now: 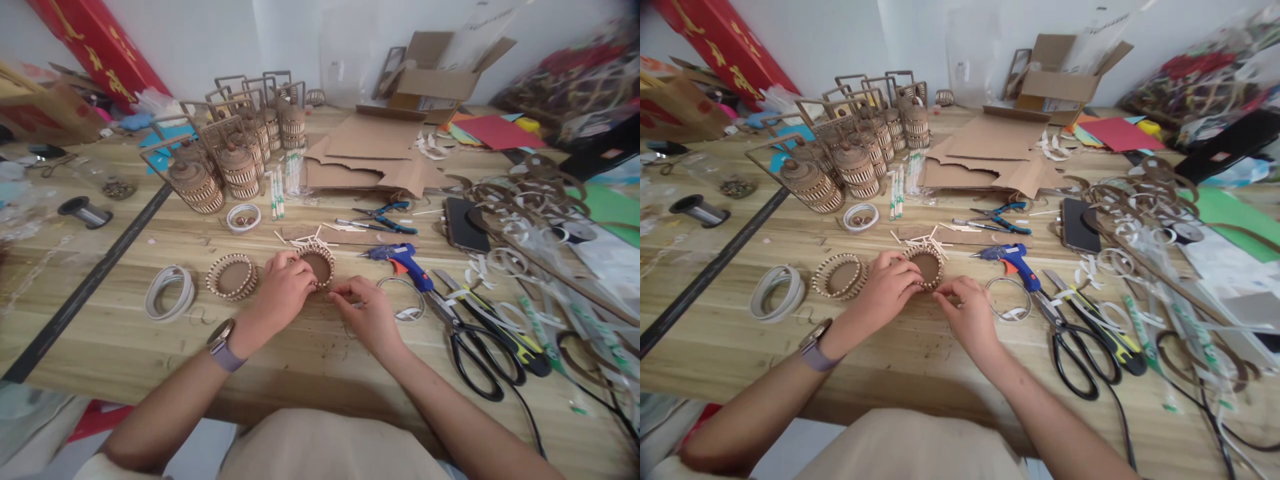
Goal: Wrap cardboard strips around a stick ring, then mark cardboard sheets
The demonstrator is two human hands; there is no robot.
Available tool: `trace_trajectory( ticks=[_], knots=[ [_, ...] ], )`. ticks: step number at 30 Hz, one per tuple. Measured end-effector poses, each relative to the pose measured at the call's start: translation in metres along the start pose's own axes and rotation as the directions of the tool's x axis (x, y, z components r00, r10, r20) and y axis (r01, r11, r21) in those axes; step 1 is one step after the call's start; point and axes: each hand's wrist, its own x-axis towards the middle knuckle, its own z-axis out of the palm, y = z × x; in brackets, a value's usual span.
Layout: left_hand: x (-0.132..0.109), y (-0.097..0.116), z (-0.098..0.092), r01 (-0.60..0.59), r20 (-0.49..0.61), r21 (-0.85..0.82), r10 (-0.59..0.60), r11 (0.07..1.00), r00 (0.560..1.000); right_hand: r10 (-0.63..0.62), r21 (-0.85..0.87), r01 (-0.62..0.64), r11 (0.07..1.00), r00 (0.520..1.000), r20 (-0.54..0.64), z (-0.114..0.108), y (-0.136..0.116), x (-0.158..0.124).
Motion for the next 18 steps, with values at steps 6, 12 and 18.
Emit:
trace_trajectory(
  ticks=[6,12,18],
  knots=[
    [0.001,0.0,0.0,0.004,-0.02,-0.035,-0.004,0.999,1.0,0.006,-0.003,-0.006,1.0,1.0,-0.003,-0.001,-0.001,0.001],
    [0.001,-0.003,-0.004,0.009,0.064,0.031,-0.011,0.999,0.998,0.009,-0.014,-0.009,1.0,1.0,-0.002,0.001,0.001,0.0],
    [0.017,0.006,-0.013,0.074,0.112,0.017,-0.075,0.997,0.991,0.007,-0.02,-0.007,1.0,1.0,0.007,0.002,0.003,-0.001]
  ],
)
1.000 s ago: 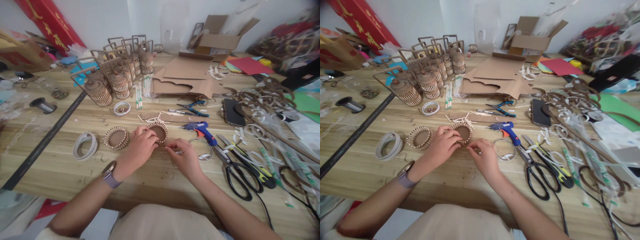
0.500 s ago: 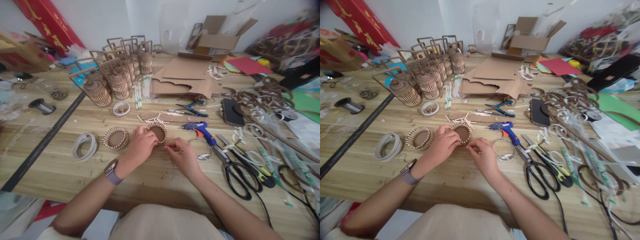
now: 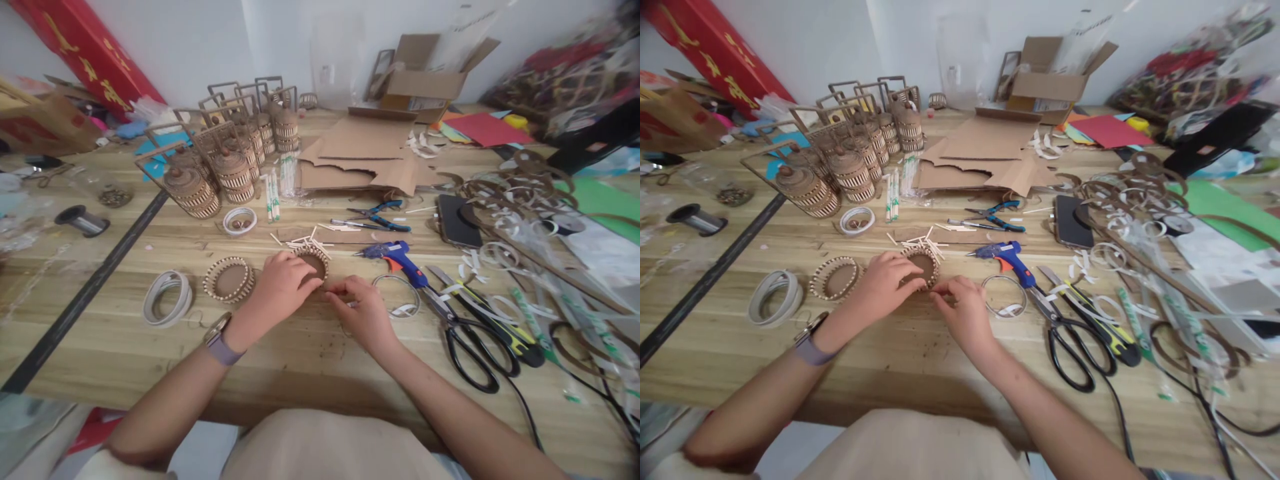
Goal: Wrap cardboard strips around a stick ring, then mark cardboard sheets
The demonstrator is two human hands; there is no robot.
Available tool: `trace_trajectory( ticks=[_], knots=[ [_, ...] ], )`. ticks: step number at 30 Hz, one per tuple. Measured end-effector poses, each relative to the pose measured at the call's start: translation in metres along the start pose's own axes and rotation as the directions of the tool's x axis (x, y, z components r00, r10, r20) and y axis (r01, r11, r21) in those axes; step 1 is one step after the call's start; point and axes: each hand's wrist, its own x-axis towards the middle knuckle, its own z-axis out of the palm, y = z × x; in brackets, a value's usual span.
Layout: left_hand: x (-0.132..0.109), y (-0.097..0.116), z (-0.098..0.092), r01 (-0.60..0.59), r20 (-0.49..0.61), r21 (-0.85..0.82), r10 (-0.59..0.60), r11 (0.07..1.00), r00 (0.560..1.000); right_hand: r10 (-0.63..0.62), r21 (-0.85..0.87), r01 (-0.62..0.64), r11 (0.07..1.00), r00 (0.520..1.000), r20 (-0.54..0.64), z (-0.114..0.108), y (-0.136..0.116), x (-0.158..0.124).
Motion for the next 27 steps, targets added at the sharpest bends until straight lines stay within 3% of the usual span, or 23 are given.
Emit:
trace_trajectory(
  ticks=[9,27],
  knots=[
    [0.022,0.014,-0.001,-0.015,0.139,0.098,0.002,0.995,0.99,-0.006,0.001,0.006,1.0,1.0,0.008,0.0,0.0,-0.002],
    [0.02,0.011,-0.002,-0.002,0.137,0.063,-0.007,0.998,0.991,0.017,0.018,-0.016,1.0,1.0,-0.024,0.002,0.004,0.014]
  ],
)
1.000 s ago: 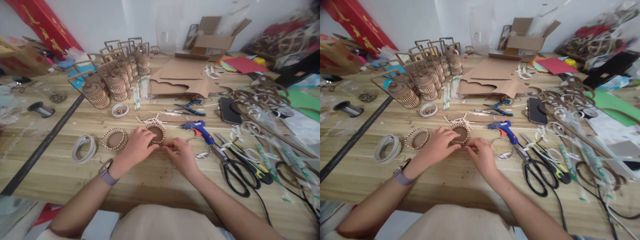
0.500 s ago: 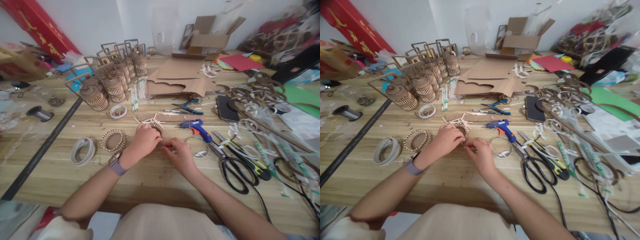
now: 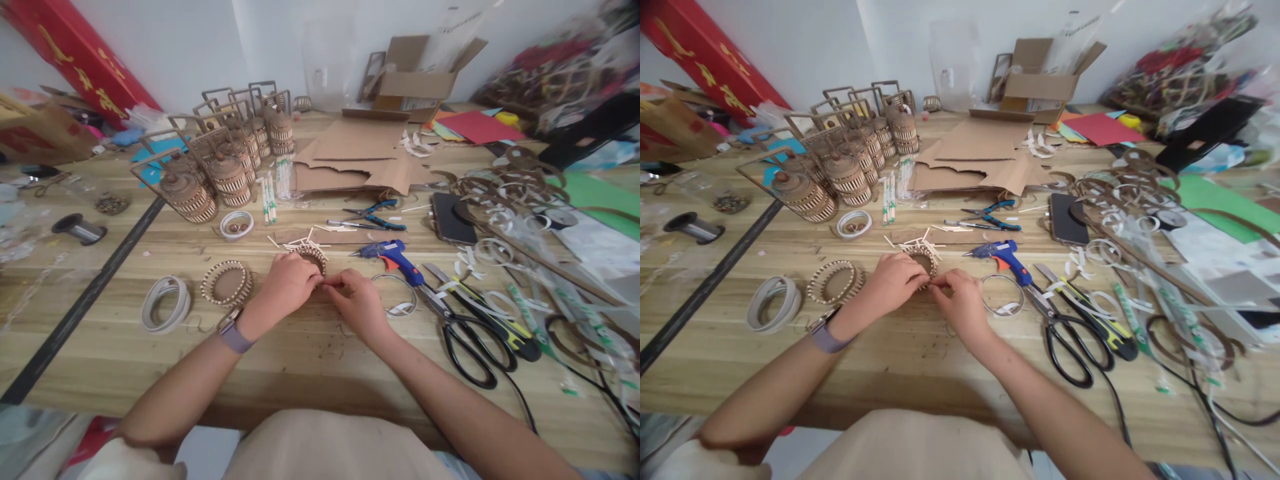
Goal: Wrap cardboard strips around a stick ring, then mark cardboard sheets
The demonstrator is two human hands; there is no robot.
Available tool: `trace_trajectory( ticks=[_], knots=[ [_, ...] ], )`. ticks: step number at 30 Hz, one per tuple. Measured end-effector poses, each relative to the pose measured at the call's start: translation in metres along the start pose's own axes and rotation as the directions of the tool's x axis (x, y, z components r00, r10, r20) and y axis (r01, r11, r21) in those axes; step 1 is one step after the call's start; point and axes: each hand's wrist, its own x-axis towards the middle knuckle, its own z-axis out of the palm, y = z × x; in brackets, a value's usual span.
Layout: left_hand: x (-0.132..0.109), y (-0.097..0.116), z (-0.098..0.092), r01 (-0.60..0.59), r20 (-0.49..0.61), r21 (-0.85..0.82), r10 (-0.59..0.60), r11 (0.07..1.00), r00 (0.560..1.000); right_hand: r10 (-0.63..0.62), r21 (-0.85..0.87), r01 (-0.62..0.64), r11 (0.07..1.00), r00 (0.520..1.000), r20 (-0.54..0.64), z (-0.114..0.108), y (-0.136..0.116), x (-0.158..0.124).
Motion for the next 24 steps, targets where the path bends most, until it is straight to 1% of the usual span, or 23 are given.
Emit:
trace_trajectory(
  ticks=[8,11,15,20,24],
  knots=[
    [-0.001,0.001,0.001,0.003,0.016,0.02,-0.003,1.0,1.0,0.002,0.0,-0.002,1.0,1.0,-0.031,0.003,-0.001,0.003],
    [-0.005,0.001,0.003,-0.014,0.027,0.028,0.013,1.0,1.0,-0.001,-0.001,0.001,1.0,0.999,-0.038,0.003,-0.001,0.002],
    [-0.011,0.003,0.01,-0.021,-0.026,0.05,0.023,0.999,0.999,-0.009,-0.012,0.008,1.0,0.999,-0.038,0.003,-0.001,0.002],
    [-0.016,0.007,0.023,0.03,-0.102,0.047,-0.025,0.998,0.994,-0.038,-0.047,0.037,0.998,0.999,-0.026,0.001,0.0,0.003],
    [-0.018,0.009,0.027,0.056,-0.133,0.035,-0.05,0.998,0.99,-0.072,-0.105,0.069,0.992,0.997,-0.019,-0.001,0.0,0.001]
  ],
)
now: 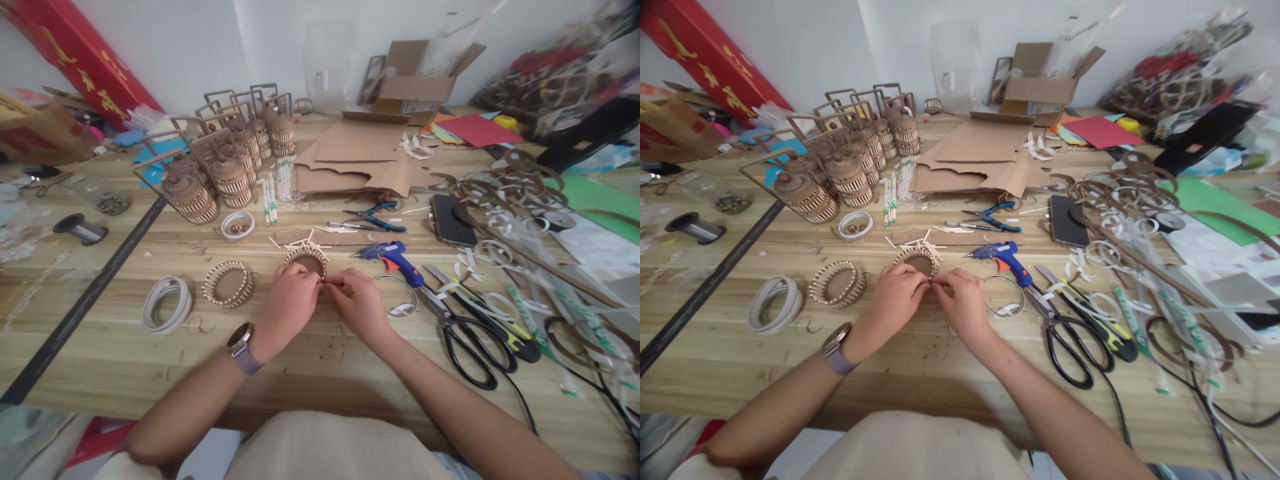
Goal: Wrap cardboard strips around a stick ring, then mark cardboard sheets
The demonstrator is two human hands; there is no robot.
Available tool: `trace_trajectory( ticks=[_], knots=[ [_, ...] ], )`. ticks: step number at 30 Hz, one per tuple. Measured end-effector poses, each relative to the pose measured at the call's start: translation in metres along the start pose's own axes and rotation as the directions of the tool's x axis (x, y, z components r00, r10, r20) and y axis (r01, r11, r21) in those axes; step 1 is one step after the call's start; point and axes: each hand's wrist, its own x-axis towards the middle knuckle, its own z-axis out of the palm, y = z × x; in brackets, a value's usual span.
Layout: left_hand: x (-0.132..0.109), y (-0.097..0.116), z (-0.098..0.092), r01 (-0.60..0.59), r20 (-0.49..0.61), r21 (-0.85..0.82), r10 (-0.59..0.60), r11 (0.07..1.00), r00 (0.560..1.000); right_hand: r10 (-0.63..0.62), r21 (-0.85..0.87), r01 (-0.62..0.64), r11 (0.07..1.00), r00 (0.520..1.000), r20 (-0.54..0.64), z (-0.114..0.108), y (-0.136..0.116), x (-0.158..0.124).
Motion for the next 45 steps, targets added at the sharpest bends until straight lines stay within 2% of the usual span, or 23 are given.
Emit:
trace_trajectory(
  ticks=[15,26,34,37,45],
  knots=[
    [0.0,0.005,-0.004,0.031,0.004,-0.007,-0.031,0.999,1.0,-0.148,-0.234,0.152,0.96,0.988,0.038,-0.006,-0.003,-0.006],
    [-0.002,0.005,0.0,0.048,-0.029,-0.004,-0.048,0.999,0.998,-0.169,-0.349,0.192,0.917,0.981,0.097,-0.01,0.003,-0.003],
    [-0.011,-0.004,-0.003,-0.047,-0.071,0.009,0.047,0.999,0.996,-0.313,-0.277,0.422,0.863,0.878,0.361,-0.022,0.003,0.027],
    [-0.013,-0.009,-0.004,-0.051,-0.09,0.027,0.053,0.998,0.995,-0.342,-0.257,0.467,0.846,0.845,0.411,-0.023,0.003,0.039],
    [-0.004,-0.022,-0.01,-0.069,-0.01,-0.08,0.069,0.994,0.998,-0.425,-0.154,0.559,0.814,0.756,0.498,-0.024,0.005,0.058]
  ],
)
